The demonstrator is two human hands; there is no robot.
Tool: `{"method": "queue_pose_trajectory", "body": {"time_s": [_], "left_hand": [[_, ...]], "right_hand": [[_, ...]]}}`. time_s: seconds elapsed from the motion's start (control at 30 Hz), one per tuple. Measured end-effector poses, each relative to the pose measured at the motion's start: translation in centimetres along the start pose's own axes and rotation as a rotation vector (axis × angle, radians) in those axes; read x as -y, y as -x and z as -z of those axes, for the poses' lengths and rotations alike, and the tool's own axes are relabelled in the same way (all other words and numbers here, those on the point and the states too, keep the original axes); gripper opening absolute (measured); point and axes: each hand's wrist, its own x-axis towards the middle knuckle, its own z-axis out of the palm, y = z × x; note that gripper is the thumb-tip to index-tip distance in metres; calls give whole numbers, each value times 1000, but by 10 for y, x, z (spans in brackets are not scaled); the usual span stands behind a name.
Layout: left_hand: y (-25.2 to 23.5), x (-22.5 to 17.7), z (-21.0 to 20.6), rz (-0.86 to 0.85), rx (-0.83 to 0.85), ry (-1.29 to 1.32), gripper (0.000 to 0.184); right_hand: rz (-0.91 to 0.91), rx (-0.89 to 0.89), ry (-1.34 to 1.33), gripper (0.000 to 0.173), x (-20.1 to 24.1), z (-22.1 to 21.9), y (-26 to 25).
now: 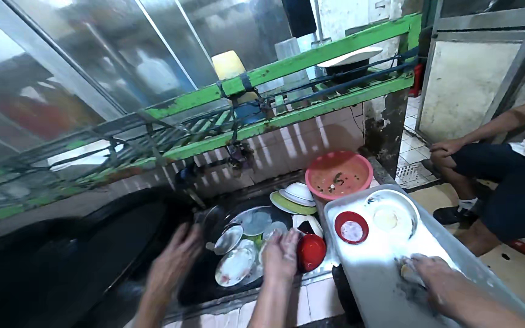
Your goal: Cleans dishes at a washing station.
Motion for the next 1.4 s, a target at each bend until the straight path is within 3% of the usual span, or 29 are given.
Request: {"method": "queue_pose_trajectory", "body": {"time_s": [0.1, 0.2, 0.27, 0.33, 0.43, 0.53, 0.73, 0.83, 0.9, 0.93, 1.0, 1.07, 1.1, 1.17, 1.23, 1.3, 1.4], "left_hand": [[26, 33, -48, -161, 529, -479, 38], [25, 68, -86, -406, 960, -1496, 44], [27, 87, -95, -387, 1003, -1975, 51], [37, 94, -97, -333, 972, -2134, 42], [36, 102, -95, -302, 918, -2112, 38], [39, 99, -96, -240, 936, -1930, 30], [68, 82, -85, 68, 864, -1439, 32], [86, 76, -78, 171, 845, -1004, 32], [109, 81, -66, 2, 955, -854, 21], [121, 82, -63, -122, 1001, -878, 20], [132, 84, -59, -364, 1121, -973, 22], [140, 86, -59, -401, 1187, -1045, 21], [141, 86, -60, -386, 1190, -1057, 21], [127, 87, -61, -394, 1138, -1046, 22], [106, 92, -55, -454, 1096, -951, 20], [97, 91, -50, -482, 1141, -866, 18], [109, 79, -55, -223, 1100, -858, 27]], "right_hand": [[9, 18, 4, 64, 5, 6, -2], [-5, 6, 1, 63, 3, 3, -7], [-32, -10, -6, 63, -2, 1, -9], [-47, -30, -40, 60, -5, 1, -9], [-13, -85, -129, 56, -6, 6, -5], [-40, -130, -314, 54, -1, 24, 1], [-49, -609, -916, 62, -6, 23, 16], [132, -871, -793, 70, 28, 23, 24], [281, -974, -640, 64, 56, 23, 17], [289, -944, -612, 61, 61, 26, 11], [98, -635, -849, 52, 56, 56, 3], [-111, -390, -1108, 38, 42, 79, -10], [-142, -351, -1174, 38, 38, 80, -13], [-80, -464, -1098, 42, 47, 72, -8], [122, -656, -828, 54, 63, 49, 2], [234, -790, -751, 56, 71, 37, 3], [-19, -472, -1176, 49, 52, 65, -4]]}}
